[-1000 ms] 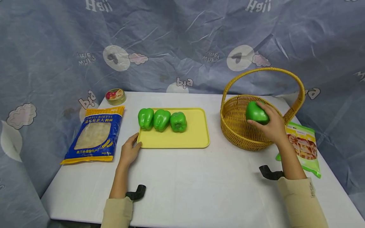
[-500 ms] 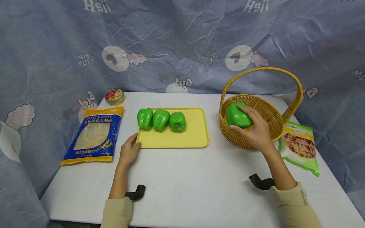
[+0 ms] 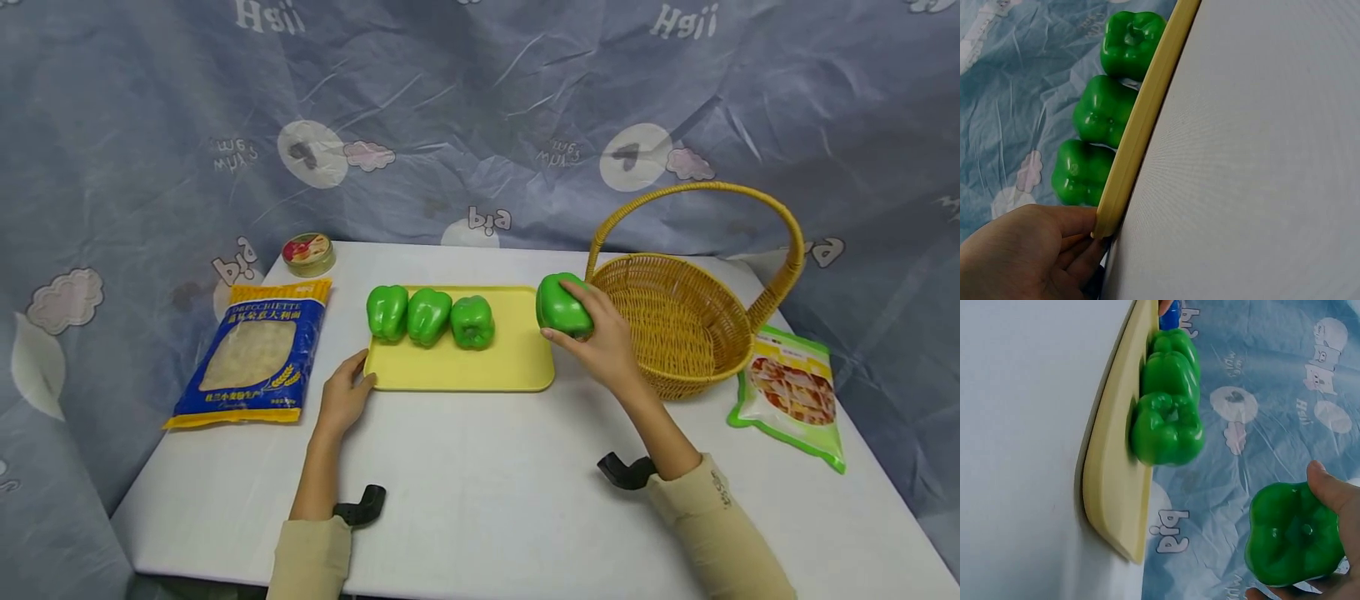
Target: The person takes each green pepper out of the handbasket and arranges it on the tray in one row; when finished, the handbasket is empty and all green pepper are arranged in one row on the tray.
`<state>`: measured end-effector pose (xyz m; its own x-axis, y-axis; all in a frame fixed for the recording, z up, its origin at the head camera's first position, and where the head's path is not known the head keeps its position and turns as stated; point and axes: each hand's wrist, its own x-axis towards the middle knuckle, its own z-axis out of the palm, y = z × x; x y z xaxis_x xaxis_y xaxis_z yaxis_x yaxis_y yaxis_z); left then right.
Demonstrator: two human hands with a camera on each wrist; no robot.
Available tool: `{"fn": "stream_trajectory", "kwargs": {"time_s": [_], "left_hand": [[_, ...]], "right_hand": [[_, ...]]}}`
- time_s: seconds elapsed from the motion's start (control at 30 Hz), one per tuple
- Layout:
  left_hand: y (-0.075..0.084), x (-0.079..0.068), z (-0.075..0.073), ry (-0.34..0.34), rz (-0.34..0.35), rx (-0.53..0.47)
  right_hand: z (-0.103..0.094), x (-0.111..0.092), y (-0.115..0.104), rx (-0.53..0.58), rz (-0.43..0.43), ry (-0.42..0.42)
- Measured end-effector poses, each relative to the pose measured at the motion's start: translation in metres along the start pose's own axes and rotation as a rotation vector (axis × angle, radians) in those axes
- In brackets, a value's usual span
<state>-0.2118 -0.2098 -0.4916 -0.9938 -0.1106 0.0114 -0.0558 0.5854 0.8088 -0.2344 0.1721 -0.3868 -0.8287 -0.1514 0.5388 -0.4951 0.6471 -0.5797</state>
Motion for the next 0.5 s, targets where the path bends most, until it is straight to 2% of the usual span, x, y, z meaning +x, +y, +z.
{"fn": "stream_trajectory", "kwargs": {"time_s": [0.3, 0.5], "left_hand": [[0.002, 0.000, -0.001, 0.003, 0.004, 0.001], [0.001, 0.000, 0.000, 0.003, 0.007, -0.003]], "right_hand": [[0.032, 0.020, -0.007, 0.014, 0.038, -0.015], [0.054, 0.029, 0.003, -0.011, 0.091, -0.046]]}}
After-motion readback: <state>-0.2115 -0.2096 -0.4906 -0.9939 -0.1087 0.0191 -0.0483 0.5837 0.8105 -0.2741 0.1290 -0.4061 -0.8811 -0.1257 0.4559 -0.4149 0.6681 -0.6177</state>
